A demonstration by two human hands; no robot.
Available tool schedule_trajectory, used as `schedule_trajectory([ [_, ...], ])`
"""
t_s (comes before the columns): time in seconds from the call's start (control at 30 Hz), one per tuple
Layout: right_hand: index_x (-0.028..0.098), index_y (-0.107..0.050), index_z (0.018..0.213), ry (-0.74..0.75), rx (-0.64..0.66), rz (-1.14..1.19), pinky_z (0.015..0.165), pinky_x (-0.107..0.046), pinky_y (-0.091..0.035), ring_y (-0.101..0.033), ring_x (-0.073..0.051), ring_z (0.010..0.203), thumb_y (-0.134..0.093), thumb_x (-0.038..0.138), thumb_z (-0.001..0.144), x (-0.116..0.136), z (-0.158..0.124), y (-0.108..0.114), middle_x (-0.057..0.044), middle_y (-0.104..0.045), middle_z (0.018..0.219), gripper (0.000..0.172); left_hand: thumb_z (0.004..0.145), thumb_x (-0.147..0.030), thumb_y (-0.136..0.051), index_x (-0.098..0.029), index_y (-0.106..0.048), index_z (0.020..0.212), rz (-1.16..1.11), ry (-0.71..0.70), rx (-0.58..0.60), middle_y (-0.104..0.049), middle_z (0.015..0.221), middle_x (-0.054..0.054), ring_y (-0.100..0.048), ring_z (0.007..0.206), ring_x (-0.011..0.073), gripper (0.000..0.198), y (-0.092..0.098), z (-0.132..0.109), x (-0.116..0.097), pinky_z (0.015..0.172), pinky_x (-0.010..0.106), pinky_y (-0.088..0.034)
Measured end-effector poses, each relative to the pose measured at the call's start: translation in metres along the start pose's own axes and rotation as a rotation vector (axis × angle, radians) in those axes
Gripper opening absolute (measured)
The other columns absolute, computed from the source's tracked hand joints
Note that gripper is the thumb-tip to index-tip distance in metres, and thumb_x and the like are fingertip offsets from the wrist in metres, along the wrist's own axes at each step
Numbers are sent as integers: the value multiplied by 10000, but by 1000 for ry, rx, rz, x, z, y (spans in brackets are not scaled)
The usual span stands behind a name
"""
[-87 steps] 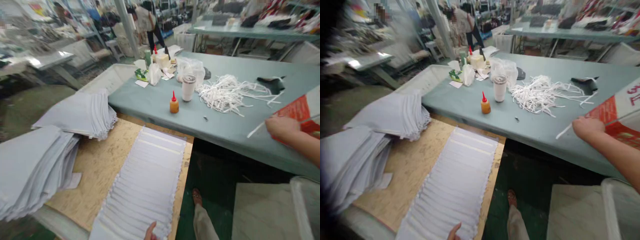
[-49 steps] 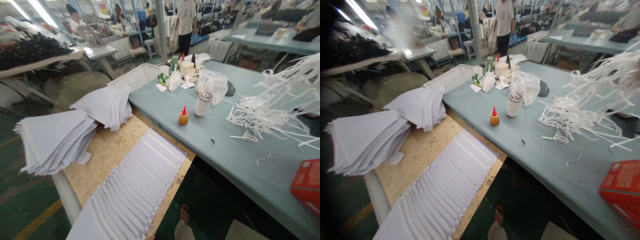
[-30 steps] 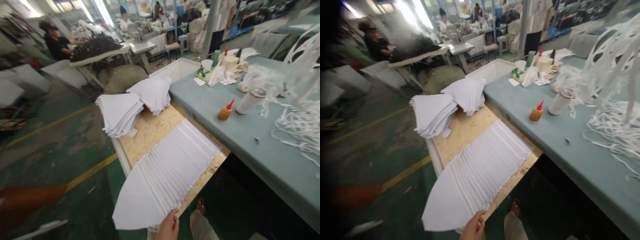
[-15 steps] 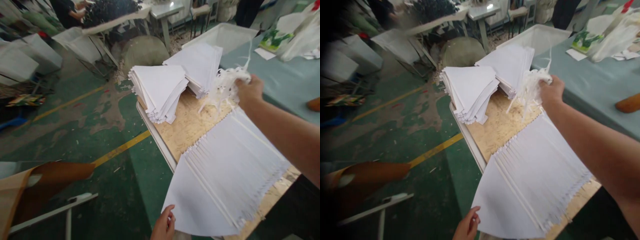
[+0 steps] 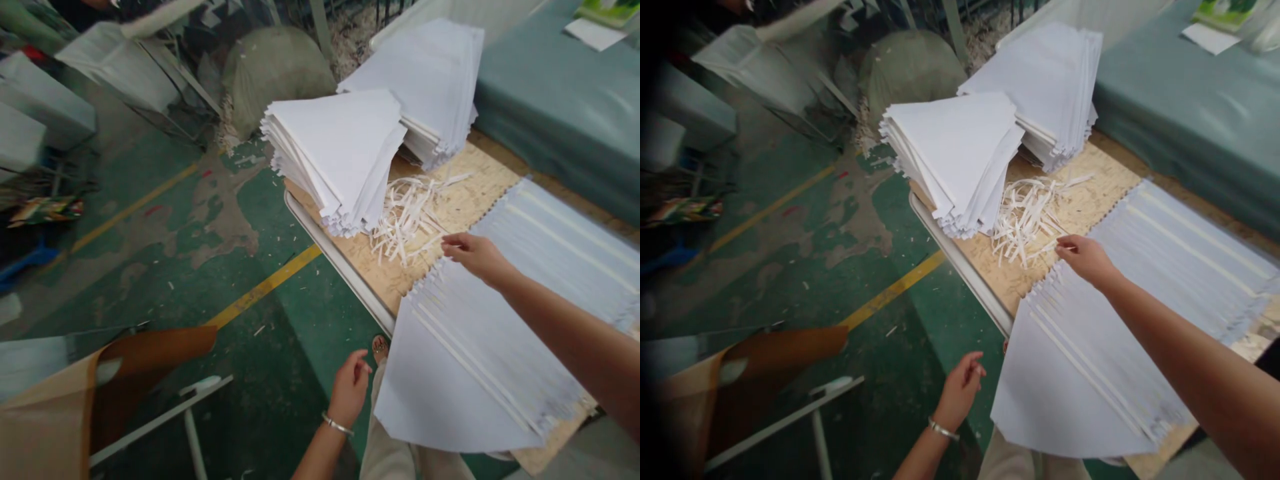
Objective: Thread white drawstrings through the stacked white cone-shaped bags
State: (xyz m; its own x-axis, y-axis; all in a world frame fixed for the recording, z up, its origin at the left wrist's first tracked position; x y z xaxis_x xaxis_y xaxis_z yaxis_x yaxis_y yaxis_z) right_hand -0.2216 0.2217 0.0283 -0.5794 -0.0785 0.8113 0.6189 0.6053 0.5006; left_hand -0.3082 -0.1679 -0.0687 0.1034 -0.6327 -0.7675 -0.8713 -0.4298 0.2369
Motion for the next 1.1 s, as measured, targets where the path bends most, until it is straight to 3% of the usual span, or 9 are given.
schedule_trajectory([
  [0.13,133,-667,1016,-181,-52,72,622,-289,-503,-593,-163,698,-688,576,750,-58,-56,24,-93,-664,873,518,889,-223,-474,-125,-601,1144,53,-153,-46,-684,863,61,-622,765,129,301,3,42,-57,752,276,-503],
  [0.23,142,-667,1042,-249,-64,154,587,-278,-483,-559,-154,643,-674,566,729,-95,-117,12,-64,-648,773,527,887,-208,-509,-161,-641,1087,224,-333,-94,-692,928,58,-624,838,143,245,-6,86,-115,803,295,-505],
  [0.4,179,-685,1018,-373,-10,287,508,-278,-445,-522,-163,570,-638,579,750,-139,-228,-39,-44,-616,688,484,897,-142,-472,-166,-633,1152,685,-734,-84,-606,1194,110,-563,1090,195,303,-70,160,-204,914,312,-455],
  [0.53,237,-710,988,-510,-35,367,494,-305,-462,-535,-189,556,-630,614,730,-172,-298,-74,-40,-618,692,463,911,-138,-449,-182,-599,1215,998,-828,30,-488,1366,125,-574,1037,212,342,-121,219,-231,783,310,-445],
  [0.63,282,-723,950,-582,-119,338,542,-328,-500,-574,-214,609,-638,626,710,-182,-324,-89,-45,-647,753,428,946,-192,-425,-134,-648,1034,1054,-788,79,-582,1195,137,-590,940,196,247,-116,249,-236,763,300,-425],
  [0.77,288,-706,960,-593,-199,307,519,-331,-494,-566,-211,580,-580,640,761,-160,-311,-101,-45,-654,771,424,957,-233,-441,-144,-633,966,938,-835,86,-652,962,73,-586,888,161,213,-49,247,-239,797,266,-414],
  [0.9,262,-674,996,-371,-351,170,690,-338,-516,-627,-214,754,-523,514,888,-91,-251,-105,-52,-677,891,313,969,-287,-442,-169,-633,981,1006,-866,212,-674,903,45,-593,852,148,225,19,202,-224,774,253,-414],
  [1.03,264,-616,1234,117,-429,-87,1031,-411,-374,-528,-230,1189,-461,298,965,3,-184,-116,-64,-619,1234,312,976,-345,-421,-185,-650,925,1236,-913,457,-664,862,55,-591,855,172,284,27,140,-199,752,273,-416],
  [1.1,230,-568,1314,130,-326,-171,1074,-461,-298,-440,-255,1293,-460,252,964,23,-160,-132,-93,-569,1322,367,974,-357,-415,-204,-656,908,1288,-910,567,-649,833,57,-584,840,181,293,20,115,-193,728,282,-419],
])
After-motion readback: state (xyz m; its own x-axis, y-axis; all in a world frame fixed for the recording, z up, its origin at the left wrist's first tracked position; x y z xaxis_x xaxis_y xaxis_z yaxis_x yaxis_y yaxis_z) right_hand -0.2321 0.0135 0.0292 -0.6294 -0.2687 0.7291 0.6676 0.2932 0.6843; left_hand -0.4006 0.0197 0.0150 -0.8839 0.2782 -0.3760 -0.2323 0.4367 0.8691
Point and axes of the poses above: each hand's wrist, its own z-axis towards the middle knuckle, its own y-axis out of the back of the hand, x = y × z, the point moved 6 cm from there along z, towards the middle knuckle
